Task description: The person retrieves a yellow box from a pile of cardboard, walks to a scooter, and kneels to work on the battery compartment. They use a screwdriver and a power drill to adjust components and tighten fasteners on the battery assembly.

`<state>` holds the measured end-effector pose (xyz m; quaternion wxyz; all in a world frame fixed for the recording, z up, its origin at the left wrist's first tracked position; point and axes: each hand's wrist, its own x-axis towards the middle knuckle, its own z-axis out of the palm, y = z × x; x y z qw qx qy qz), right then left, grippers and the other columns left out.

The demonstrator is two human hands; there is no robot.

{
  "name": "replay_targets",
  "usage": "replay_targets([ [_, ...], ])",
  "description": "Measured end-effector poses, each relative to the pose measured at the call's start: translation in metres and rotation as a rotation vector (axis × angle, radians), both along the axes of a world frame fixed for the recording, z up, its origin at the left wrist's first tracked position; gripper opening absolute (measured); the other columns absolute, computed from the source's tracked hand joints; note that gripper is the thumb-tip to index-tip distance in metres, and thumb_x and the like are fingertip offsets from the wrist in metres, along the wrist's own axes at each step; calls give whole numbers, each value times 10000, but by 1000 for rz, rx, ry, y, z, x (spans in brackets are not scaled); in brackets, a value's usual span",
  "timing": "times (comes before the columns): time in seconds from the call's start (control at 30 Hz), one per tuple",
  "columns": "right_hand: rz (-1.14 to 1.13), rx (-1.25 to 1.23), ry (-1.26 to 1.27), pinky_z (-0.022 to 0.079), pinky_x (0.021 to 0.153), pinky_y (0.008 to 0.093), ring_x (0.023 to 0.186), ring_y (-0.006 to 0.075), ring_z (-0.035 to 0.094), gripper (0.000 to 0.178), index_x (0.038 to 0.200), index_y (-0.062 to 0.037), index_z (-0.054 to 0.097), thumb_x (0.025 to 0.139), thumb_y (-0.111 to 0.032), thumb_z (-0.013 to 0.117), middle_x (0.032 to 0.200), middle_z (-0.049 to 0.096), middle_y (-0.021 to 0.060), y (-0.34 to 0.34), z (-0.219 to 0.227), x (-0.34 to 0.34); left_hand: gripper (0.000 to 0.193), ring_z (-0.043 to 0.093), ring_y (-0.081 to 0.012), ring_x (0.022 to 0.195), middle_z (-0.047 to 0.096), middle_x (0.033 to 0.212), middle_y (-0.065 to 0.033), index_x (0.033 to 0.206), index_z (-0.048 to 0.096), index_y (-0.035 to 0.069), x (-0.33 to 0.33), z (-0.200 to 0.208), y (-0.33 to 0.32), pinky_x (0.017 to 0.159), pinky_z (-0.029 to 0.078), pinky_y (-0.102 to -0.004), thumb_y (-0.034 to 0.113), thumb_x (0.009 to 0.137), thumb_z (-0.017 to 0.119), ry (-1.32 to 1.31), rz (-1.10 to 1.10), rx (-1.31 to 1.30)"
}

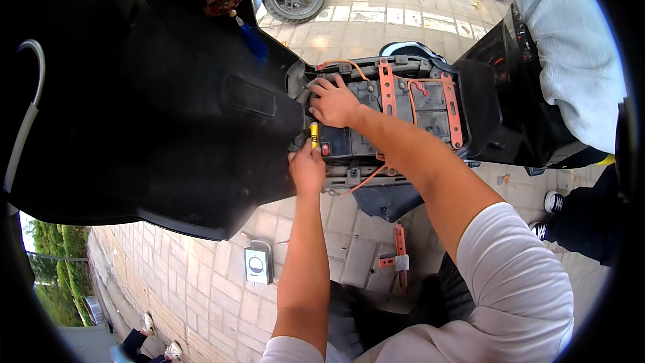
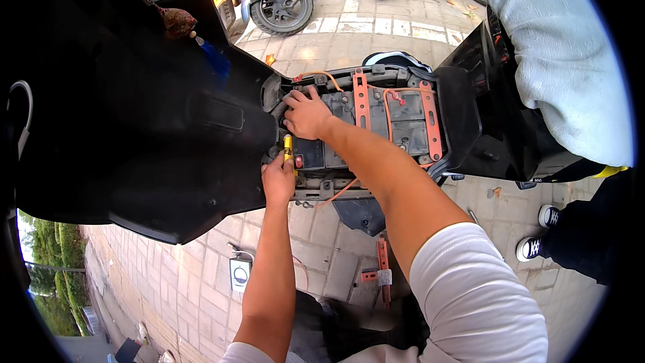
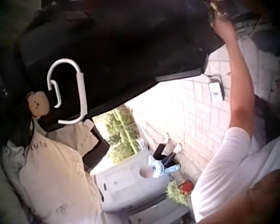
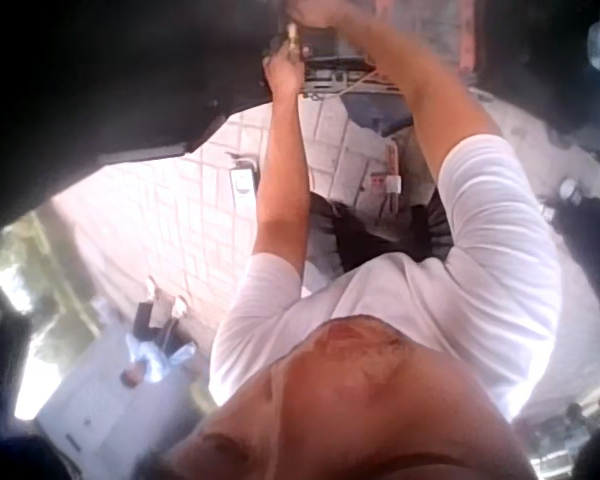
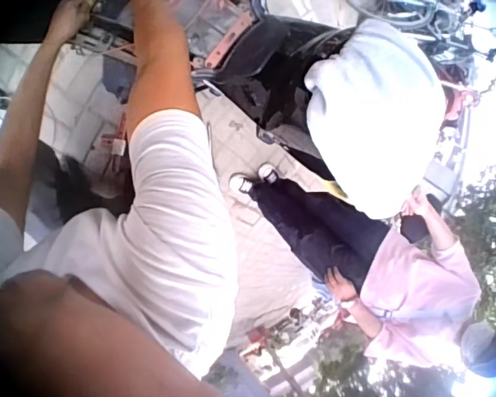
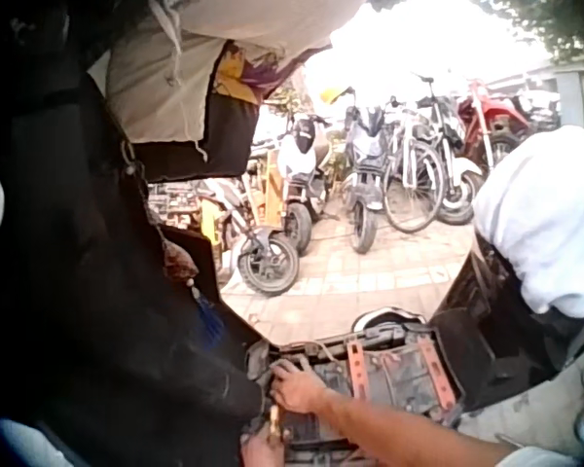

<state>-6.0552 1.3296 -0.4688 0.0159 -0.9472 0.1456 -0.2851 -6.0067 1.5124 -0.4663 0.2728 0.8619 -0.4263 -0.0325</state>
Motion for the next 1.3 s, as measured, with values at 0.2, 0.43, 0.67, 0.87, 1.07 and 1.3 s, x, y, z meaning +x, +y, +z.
replay_targets([
  [0.2, -9, 101, 170, 370, 925, 408, 1048, 266, 495, 297, 849, -112, 715, 809, -341, 531, 1016, 587, 51, 0, 4, 5, 289, 580, -338, 883, 665, 833, -162, 1084, 668, 89, -4, 6, -4, 760, 479, -445, 206, 835, 580, -81, 58, 112],
  [0.43, -24, 112, 137, 394, 895, 389, 990, 271, 514, 286, 820, -118, 718, 785, -341, 541, 977, 592, 51, 5, 5, 3, 283, 577, -318, 942, 671, 898, -146, 1080, 659, 94, -12, 24, -20, 788, 472, -453, 214, 836, 581, -119, 81, 333],
  [0.67, -49, 120, 144, 388, 907, 380, 1026, 262, 507, 301, 841, -125, 727, 780, -360, 548, 994, 595, 47, -4, 2, -4, 487, 542, -343, 968, 628, 1015, -147, 1269, 523, 5, -12, 14, 2, 831, 446, -425, 150, 810, 592, -283, -161, 276],
  [0.87, -23, 150, 73, 389, 888, 391, 1042, 274, 507, 287, 793, -116, 719, 773, -344, 546, 988, 597, 55, 2, -3, 4, 226, 562, -235, 906, 599, 930, -93, 942, 584, 39, 8, 27, -4, 774, 476, -340, 29, 720, 622, -749, -416, 415],
  [1.07, -26, 133, 35, 396, 867, 372, 958, 255, 502, 263, 792, -119, 717, 774, -328, 558, 941, 575, 45, 0, -1, 4, 75, 608, -225, 787, 609, 788, -63, 805, 612, 70, 29, 27, -6, 700, 499, -333, 92, 736, 593, -815, -533, 426],
  [1.3, 6, 185, 138, 385, 914, 387, 1054, 290, 498, 303, 807, -105, 726, 781, -344, 541, 1012, 594, 81, 2, 1, 3, 71, 626, -231, 798, 637, 806, -83, 819, 613, 72, 20, 18, -10, 707, 507, -341, 103, 757, 600, -775, -453, 517],
])
